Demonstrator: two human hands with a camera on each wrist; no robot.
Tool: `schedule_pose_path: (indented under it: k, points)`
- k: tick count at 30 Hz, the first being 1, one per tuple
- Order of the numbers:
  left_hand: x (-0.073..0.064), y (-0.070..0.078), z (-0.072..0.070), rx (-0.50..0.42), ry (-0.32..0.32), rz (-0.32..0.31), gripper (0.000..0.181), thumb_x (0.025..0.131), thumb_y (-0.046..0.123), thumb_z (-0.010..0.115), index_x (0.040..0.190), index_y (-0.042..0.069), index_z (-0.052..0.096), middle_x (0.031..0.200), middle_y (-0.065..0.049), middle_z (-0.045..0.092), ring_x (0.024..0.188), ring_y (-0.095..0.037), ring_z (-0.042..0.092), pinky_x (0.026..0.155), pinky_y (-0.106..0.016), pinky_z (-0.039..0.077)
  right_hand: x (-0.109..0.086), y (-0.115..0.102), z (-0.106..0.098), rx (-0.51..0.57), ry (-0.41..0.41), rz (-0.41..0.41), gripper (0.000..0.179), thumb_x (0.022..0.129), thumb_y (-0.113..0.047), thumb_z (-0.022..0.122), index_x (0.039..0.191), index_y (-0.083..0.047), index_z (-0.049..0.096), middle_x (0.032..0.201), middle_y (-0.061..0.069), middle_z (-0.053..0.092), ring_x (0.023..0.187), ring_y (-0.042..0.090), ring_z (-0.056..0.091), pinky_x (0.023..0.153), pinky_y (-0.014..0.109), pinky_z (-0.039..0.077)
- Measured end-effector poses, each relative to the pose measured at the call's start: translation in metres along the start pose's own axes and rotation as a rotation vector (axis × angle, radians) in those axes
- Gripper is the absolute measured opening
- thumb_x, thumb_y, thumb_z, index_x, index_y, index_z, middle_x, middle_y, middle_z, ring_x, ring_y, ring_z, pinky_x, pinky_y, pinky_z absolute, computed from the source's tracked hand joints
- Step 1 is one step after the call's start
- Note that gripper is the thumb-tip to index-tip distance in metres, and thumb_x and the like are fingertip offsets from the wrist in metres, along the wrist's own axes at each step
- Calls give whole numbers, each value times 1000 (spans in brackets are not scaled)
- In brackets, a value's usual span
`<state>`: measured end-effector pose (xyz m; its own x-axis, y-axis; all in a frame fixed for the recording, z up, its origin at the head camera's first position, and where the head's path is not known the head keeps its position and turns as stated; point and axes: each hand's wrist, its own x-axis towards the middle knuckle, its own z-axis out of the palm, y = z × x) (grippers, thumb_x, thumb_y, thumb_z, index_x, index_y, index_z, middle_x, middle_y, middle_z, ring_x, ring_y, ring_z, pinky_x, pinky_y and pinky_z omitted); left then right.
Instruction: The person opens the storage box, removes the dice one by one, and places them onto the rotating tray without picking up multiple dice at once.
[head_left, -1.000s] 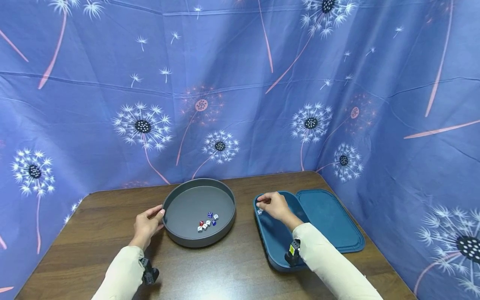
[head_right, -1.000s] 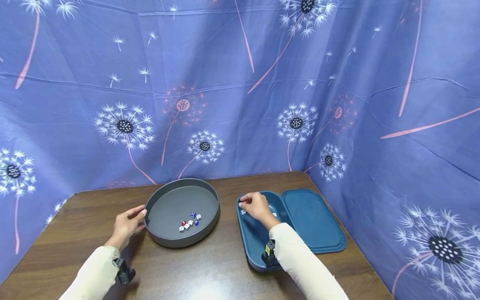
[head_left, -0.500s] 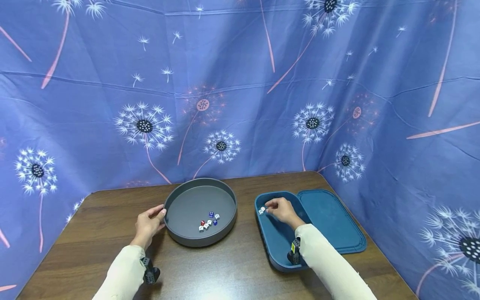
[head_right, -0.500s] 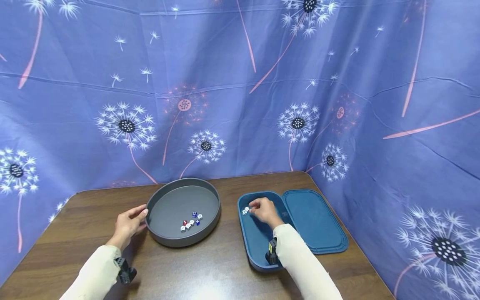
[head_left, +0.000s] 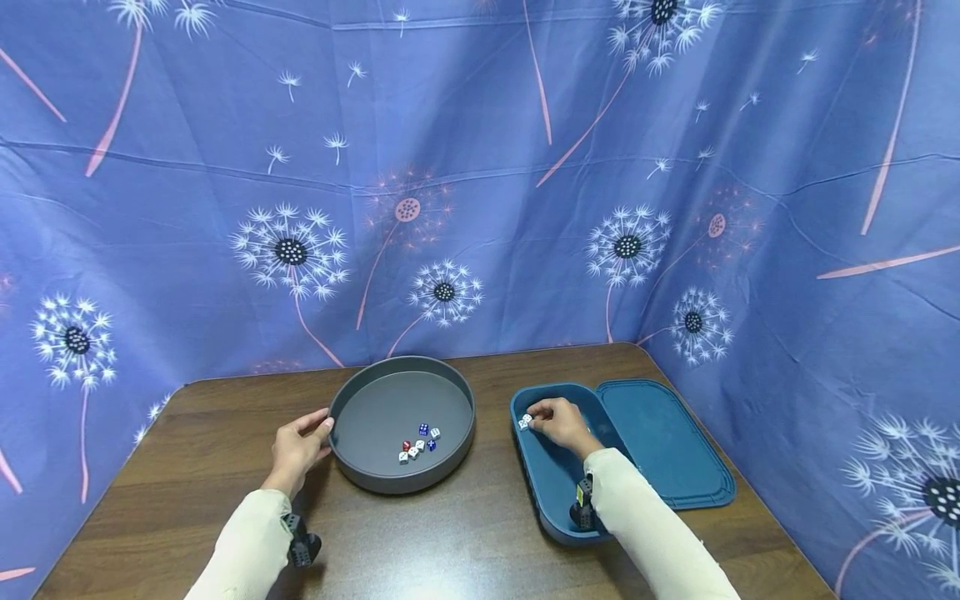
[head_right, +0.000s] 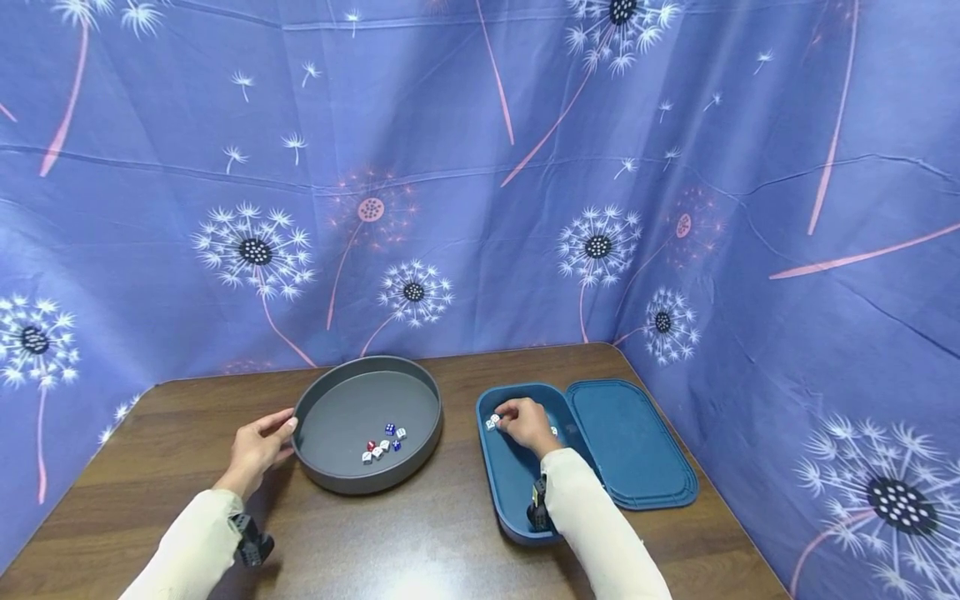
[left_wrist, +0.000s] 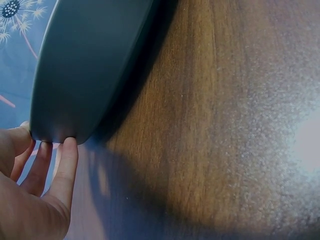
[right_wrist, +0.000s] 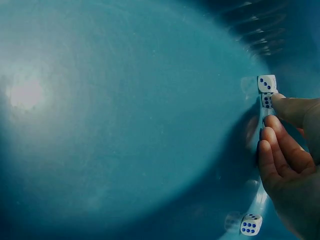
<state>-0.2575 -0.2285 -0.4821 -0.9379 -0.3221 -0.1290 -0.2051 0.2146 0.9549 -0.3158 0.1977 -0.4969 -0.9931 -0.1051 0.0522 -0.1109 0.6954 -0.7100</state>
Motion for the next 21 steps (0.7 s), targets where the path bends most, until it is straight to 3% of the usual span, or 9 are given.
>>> schedule_pose_path:
  k: [13, 21]
  points:
    - [3, 0, 1, -10, 9, 2, 39, 97, 16, 57, 132, -2, 54, 131, -28, 51, 89, -15, 63, 75, -27, 61, 1, -3, 1, -50, -1, -25, 17, 83, -5, 72, 100, -7, 72, 77, -2, 62, 72, 13, 54, 60, 26, 46]
    - [2, -1, 0, 1, -3, -10, 41, 98, 17, 57, 133, -3, 53, 133, -29, 49, 93, -17, 63, 73, -25, 61, 2, -1, 5, -82, 18, -42, 7, 83, -5, 72, 89, -9, 73, 73, -3, 61, 70, 12, 53, 60, 25, 45]
